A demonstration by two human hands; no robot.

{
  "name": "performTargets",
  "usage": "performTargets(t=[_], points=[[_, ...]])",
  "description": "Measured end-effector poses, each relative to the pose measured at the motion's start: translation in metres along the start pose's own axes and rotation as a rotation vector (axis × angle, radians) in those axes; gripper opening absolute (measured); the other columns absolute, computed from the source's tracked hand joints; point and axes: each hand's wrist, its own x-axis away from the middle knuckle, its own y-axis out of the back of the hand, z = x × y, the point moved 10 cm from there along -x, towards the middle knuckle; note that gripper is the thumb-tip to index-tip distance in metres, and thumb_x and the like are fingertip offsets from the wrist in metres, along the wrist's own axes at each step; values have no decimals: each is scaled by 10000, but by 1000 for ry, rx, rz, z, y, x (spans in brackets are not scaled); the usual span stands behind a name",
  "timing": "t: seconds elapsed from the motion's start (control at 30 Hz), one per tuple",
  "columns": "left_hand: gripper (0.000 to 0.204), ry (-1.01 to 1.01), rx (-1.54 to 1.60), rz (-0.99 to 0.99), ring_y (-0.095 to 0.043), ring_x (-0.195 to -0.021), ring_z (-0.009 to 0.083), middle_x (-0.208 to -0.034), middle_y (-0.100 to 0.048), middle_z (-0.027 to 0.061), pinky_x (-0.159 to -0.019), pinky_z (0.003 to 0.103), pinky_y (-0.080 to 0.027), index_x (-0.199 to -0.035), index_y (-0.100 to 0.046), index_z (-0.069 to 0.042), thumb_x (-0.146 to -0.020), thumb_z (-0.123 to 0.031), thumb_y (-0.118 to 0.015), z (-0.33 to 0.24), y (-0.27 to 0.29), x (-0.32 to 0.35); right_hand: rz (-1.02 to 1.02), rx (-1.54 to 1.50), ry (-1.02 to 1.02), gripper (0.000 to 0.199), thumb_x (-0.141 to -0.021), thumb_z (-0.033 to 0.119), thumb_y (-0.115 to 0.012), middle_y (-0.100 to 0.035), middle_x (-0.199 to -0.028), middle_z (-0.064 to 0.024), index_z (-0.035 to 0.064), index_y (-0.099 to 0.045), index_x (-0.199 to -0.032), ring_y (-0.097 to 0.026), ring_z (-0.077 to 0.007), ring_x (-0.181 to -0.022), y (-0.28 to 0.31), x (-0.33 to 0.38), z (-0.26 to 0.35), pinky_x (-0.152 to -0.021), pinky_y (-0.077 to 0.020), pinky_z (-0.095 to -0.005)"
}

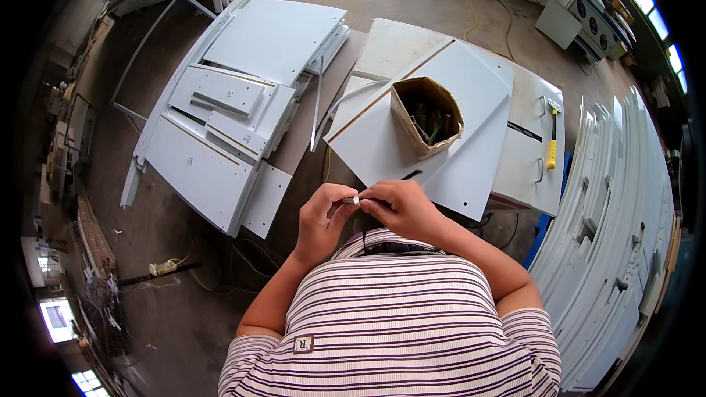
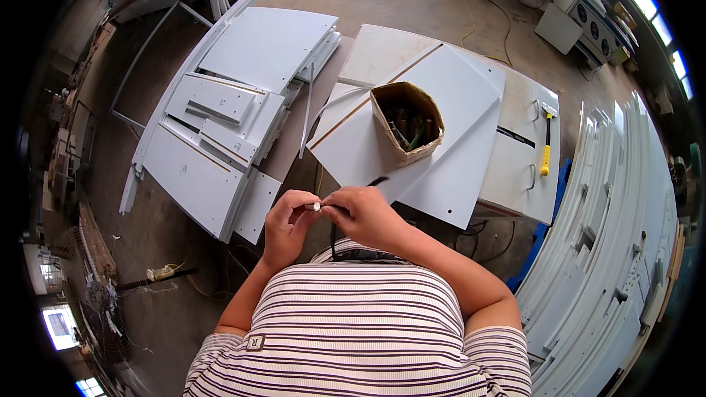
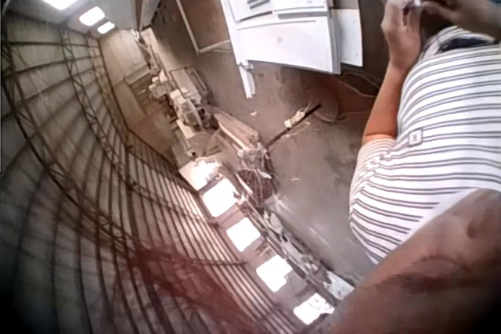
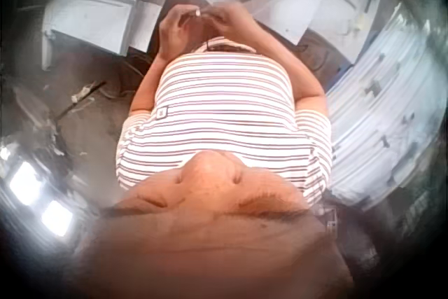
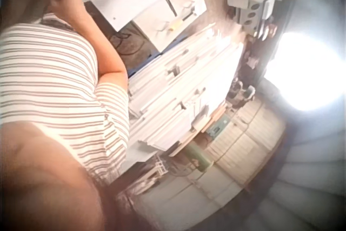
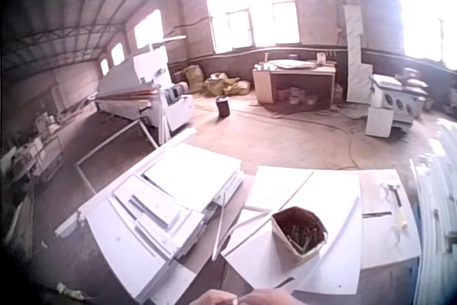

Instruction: The person assembles white cabinet panels by hand, using a hammer to tap components into place and inserting small fasteners from a container. The person repeatedly picks up panels, aligns them, and secures them before stacking the finished pieces.

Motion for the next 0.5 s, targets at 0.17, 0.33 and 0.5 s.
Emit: performTargets(t=[0.17, 0.33, 0.5], points=[[161, 232, 93, -161, -581, -741, 86, -897, -602, 33, -659, 234, -492, -1045, -583, -18, -897, -37, -645, 31, 26, 22, 57, 13, 44, 120, -828, 77, -661, -639, -770, -155, -9, -662, -912, -614, -329, -695, -22, -8, 8, -626, -489, -376], [130, 359, 43, -352, -560, -769, 99, -867, -587, 36, -703, 251, -469, -1023, -590, -1, -940, -101, -580, 72, 88, 29, 81, -102, -140, 152, -851, 103, -661, -645, -760, -152, -17, -663, -945, -602, -270, -622, -33, -9, -7, -591, -478, -346], [184, -49, -561, -31, -560, -858, 159, -903, -582, 61, -779, 299, -456, -1029, -628, 11, -957, -142, -556, 32, 76, 22, 151, -332, -346, 187, -897, 141, -641, -629, -708, -52, -15, -665, -997, -512, -81, -571, -54, -12, -19, -535, -430, -260]])
